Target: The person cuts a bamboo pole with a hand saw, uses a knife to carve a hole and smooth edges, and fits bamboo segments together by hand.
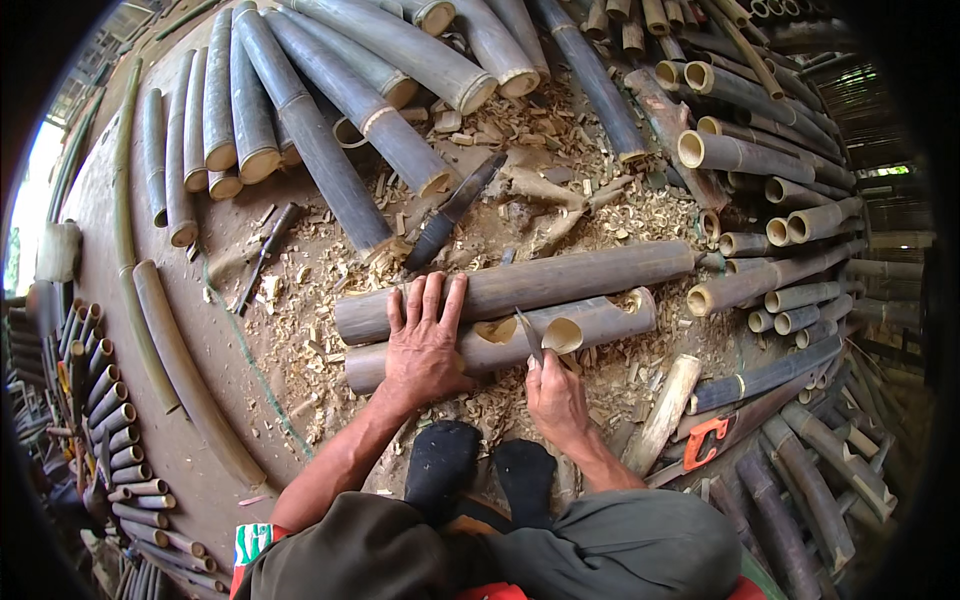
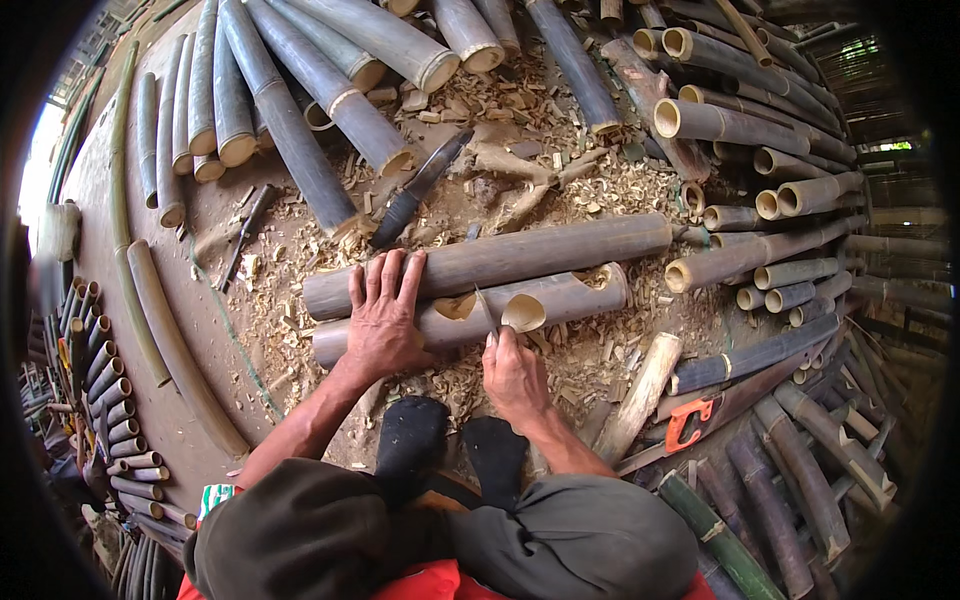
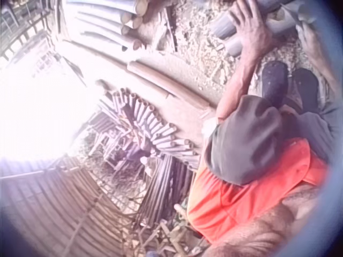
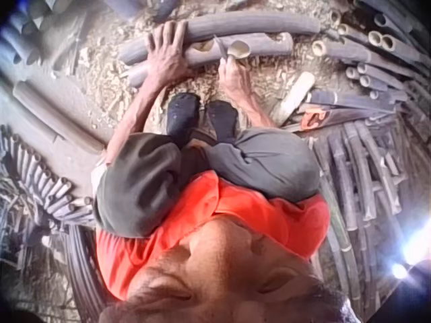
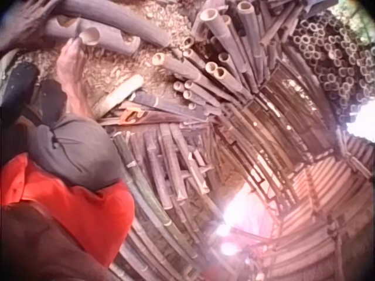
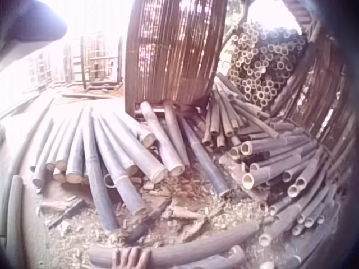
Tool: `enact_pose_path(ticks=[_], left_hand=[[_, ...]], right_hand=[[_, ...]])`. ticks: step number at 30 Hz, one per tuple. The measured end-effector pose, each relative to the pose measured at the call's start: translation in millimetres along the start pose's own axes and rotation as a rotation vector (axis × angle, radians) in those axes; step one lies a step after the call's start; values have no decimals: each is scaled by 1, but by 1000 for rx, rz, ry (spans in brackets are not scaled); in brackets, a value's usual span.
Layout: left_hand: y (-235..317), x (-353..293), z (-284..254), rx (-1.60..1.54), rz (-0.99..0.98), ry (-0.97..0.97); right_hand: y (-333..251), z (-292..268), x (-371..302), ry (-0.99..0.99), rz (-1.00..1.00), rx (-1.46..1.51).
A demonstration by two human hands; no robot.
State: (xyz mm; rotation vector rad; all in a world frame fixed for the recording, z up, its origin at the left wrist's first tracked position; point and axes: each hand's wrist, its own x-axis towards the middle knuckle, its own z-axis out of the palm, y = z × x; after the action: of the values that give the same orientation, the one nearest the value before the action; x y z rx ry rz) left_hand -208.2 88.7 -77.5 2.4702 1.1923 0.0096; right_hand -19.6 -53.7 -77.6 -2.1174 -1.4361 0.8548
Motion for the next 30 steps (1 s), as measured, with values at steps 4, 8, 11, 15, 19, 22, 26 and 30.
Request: enact_pose_path(ticks=[4,8,11,15,19,22,26,30], left_hand=[[3,2,-3,-18,-9,-27],[5,3,-7,-36,-24,-20],[4,1,-5,-22,-27,-11],[0,-2,-8,-68,1,33],[-4,-9,2,-108,-16,107],[-2,-11,2,-91,-64,84],[-2,-10,0,-77,-72,42],[0,-10,-3,-86,-75,29]], right_hand=[[-11,-7,4,19,-1,-70],[-18,-19,13,-84,60,-44],[-14,-24,14,-106,31,-51],[-27,-21,6,-57,-27,53],[-41,0,-5,-99,-44,167],[-41,13,-1,-109,-102,140],[-36,25,3,-68,-133,63],[-38,24,3,-70,-108,43]])
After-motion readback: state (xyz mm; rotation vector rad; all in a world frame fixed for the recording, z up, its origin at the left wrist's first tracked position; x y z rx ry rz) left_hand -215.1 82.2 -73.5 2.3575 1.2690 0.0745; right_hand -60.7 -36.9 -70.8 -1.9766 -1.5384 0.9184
